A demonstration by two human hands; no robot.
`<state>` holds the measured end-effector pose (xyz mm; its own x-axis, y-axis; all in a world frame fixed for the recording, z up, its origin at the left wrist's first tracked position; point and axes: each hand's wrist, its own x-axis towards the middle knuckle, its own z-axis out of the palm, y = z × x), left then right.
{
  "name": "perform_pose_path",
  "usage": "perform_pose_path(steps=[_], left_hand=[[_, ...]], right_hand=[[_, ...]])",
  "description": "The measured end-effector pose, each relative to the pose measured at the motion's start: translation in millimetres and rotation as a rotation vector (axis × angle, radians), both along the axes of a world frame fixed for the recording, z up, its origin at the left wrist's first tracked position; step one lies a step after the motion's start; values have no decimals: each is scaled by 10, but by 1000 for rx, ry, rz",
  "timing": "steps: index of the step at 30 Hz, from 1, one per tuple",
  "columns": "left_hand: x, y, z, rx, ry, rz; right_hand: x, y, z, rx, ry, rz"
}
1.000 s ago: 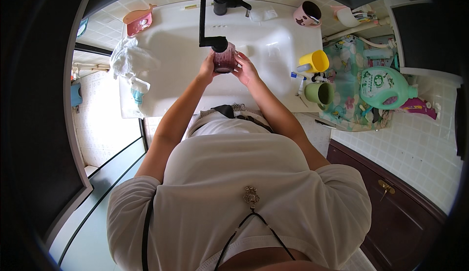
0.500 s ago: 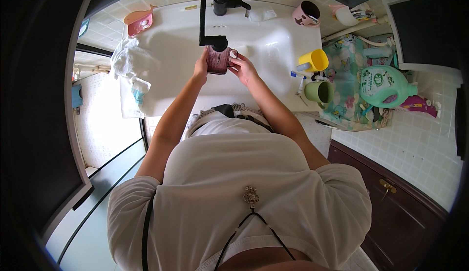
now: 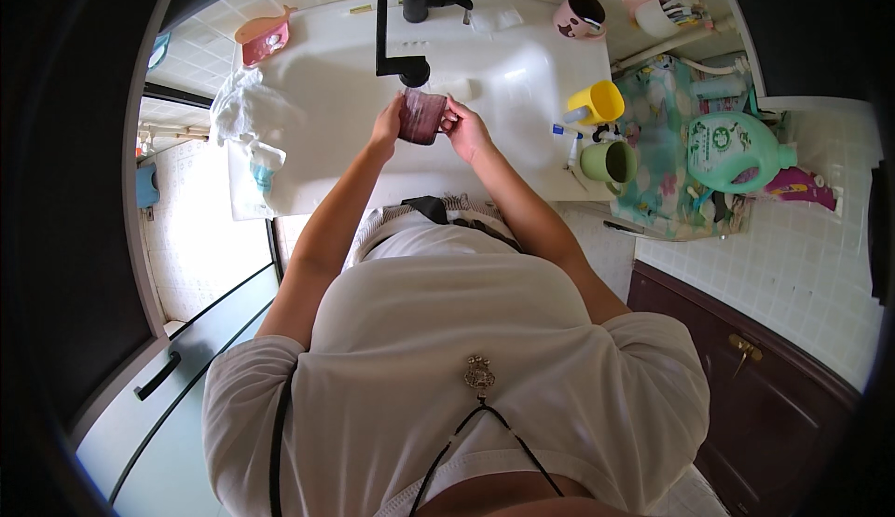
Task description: The person cleans various cups and small objects by hand in a sink and places them in a cabinet above the sink.
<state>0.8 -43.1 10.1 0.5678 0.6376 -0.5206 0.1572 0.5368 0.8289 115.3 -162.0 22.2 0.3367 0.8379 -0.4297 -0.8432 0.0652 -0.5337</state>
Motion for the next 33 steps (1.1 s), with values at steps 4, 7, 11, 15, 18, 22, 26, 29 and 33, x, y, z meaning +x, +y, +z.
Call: perform_pose_path(steps=[4, 7, 11, 15, 18, 22, 26, 29, 33], left_hand=[[-46, -14, -98, -131, 59, -71], [-19, -117, -55, -154, -14, -142], [-84, -188, -48, -117, 10, -173], [-135, -263, -36, -123, 14, -222], [-124, -307, 66, -184, 10, -258], [-92, -365, 168, -222, -35, -379], [-5, -424, 263, 46, 93, -488], [176, -399, 475, -78, 236, -647], [356, -365, 370, -360, 134, -691]], right_hand=[[0, -120, -116, -93, 175, -126], [15, -237, -245, -230, 267, -203], [-15, -343, -306, -395, 512, -164], [-27, -455, -338, -387, 519, -122], [-8, -500, -224, -296, 433, -111], [60, -554, 12, -206, 208, -70], [121, -578, 197, -297, 98, -41], [271, -649, 147, -444, 221, -15], [234, -731, 221, -537, 69, -107]])
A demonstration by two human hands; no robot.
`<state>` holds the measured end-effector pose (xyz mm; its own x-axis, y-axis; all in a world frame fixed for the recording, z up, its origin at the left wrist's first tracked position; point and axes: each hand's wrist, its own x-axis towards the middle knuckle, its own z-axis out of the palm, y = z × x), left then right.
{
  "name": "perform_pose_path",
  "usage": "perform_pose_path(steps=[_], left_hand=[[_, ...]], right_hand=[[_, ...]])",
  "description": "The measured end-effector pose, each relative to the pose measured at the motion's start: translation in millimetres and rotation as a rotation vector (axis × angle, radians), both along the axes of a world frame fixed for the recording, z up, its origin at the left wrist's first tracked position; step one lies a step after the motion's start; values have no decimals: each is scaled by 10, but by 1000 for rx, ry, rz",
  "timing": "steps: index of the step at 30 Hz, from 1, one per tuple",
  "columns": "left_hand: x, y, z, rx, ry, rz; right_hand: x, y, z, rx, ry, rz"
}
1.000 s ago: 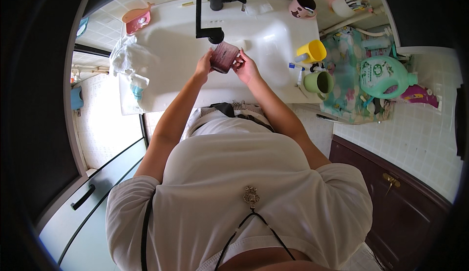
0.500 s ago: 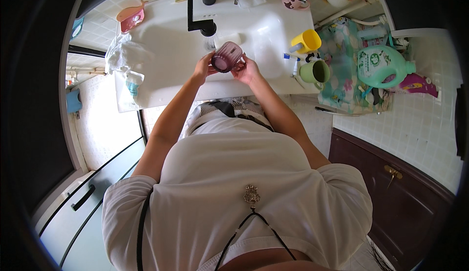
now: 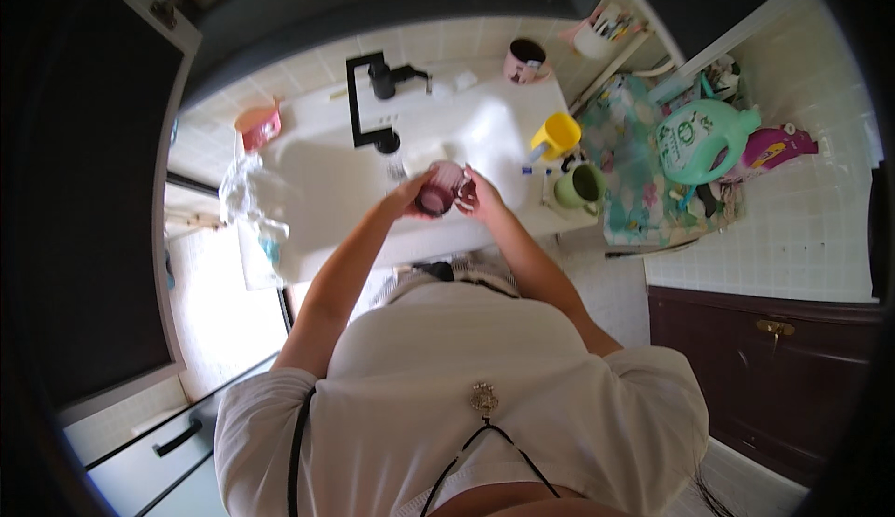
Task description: The person cleans various cups and small objects by hand in a sink and places them in a cabinet above the sink.
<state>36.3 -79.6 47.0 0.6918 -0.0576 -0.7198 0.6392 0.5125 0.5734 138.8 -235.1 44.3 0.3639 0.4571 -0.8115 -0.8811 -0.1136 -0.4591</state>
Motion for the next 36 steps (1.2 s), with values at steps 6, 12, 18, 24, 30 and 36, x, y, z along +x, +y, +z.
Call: perform_pose_path(steps=[6, 12, 18, 24, 30, 36], left_hand=[[242, 125, 431, 168, -207, -76], [780, 143, 1439, 369, -576, 109], [1327, 253, 2533, 830, -1070, 171], [1677, 353, 3278, 928, -1315, 293], [1964, 407, 3559, 1380, -1285, 426], [2082, 418, 3601, 1719, -1235, 526]], right_hand=[[367, -72, 438, -47, -703, 271], [1055, 66, 1434, 111, -1212, 140], [1368, 287, 2828, 470, -1280, -75], [1678, 551, 3516, 540, -1401, -236], [1967, 923, 3775, 634, -1324, -348], [2188, 1205, 3728, 781, -1376, -394]])
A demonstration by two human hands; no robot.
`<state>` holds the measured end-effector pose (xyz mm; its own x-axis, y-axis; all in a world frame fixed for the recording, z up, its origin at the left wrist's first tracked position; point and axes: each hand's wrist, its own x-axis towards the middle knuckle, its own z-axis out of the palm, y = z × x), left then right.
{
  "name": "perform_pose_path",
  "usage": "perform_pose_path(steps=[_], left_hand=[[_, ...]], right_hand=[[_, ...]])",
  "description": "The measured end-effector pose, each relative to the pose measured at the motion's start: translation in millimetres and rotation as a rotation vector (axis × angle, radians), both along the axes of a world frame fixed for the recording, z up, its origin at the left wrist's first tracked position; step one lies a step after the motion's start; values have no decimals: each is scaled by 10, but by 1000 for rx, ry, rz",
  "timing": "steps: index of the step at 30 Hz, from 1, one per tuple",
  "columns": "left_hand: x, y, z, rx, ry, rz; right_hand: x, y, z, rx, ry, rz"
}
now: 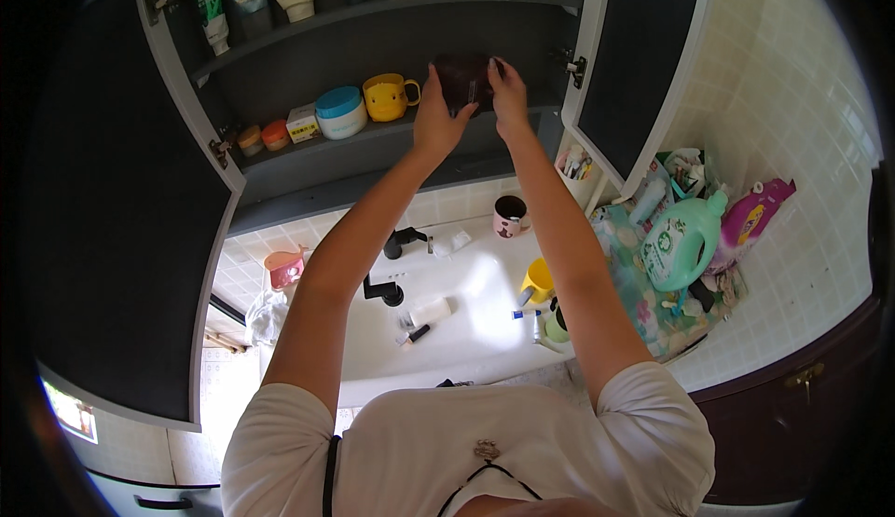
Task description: The person cleans various cups and small objects by hand in a sink and places them in a cabinet above the sink.
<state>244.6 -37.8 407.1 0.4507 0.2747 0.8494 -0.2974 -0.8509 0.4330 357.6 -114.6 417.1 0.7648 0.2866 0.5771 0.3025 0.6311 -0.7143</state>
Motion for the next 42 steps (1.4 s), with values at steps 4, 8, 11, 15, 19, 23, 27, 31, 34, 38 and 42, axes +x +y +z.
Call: perform_pose_path(steps=[4, 8, 11, 15, 19, 23, 27, 31, 34, 38, 42], left_hand=[[-49, -167, -194, 7, -65, 22], [-188, -368, -300, 113, -110, 151], [-203, -288, -383, 217, 13, 107], [-211, -227, -304, 258, -5, 77], [-142, -215, -292, 267, 50, 112], [-161, -77, -366, 250, 85, 155], [-102, -68, -462, 284, 126, 161], [-105, -104, -550, 351, 117, 201], [-148, -128, -585, 389, 153, 214], [-181, -144, -575, 419, 147, 184], [-227, -171, -666, 437, 203, 139]], right_hand=[[65, 146, -87, -54, -34, -181], [144, 240, -174, -74, -91, -254], [128, 341, -196, -436, -470, -618], [77, 328, -114, -592, -371, -648], [193, 249, -227, -453, -335, -538], [-169, 80, -248, -266, -550, -702], [-375, 53, -404, -253, -575, -784], [-350, 25, -470, -407, -650, -805], [-359, 4, -530, -438, -603, -650], [-339, -9, -543, -710, -712, -848], [-352, -121, -577, -767, -628, -799]])
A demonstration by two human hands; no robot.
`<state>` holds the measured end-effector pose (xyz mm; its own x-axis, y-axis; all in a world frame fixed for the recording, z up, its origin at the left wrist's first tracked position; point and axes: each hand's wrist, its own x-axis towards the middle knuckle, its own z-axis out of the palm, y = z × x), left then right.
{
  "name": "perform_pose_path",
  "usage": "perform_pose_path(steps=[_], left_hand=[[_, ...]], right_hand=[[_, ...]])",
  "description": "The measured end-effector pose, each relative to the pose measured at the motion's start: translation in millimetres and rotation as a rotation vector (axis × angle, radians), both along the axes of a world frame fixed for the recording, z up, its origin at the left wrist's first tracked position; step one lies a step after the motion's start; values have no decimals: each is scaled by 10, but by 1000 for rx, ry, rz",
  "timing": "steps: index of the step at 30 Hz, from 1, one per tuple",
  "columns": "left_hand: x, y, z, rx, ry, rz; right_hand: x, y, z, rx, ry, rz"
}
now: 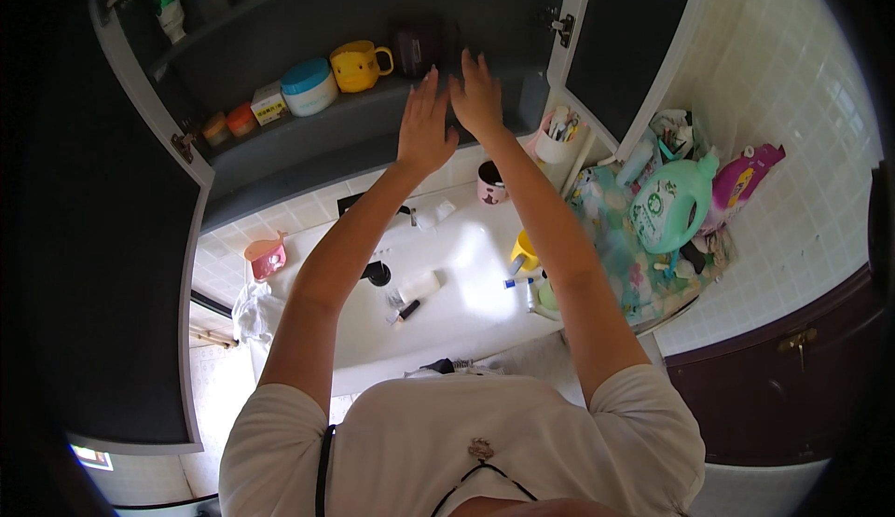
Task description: The person cleans various cups and small objects by hand in a sink and places them in a cabinet above the sink.
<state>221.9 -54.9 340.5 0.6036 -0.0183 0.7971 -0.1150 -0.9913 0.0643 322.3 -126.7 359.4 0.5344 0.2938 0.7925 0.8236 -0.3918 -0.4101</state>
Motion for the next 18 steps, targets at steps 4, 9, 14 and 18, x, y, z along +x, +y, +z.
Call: perform_pose_path(steps=[4, 9, 14, 18], left_hand=[[31, -107, -178, -62, 77, -14], [34, -291, -740, -43, 156, -66], [-42, -509, -1613, -137, 470, -43], [-145, -650, -1911, -103, 660, -42]], right_hand=[[-104, -180, -285, 140, -51, 101], [-373, -426, -1011, 183, -24, 112], [-534, -807, -1911, -90, 292, 144], [-675, -1053, -2286, -294, 623, 135]])
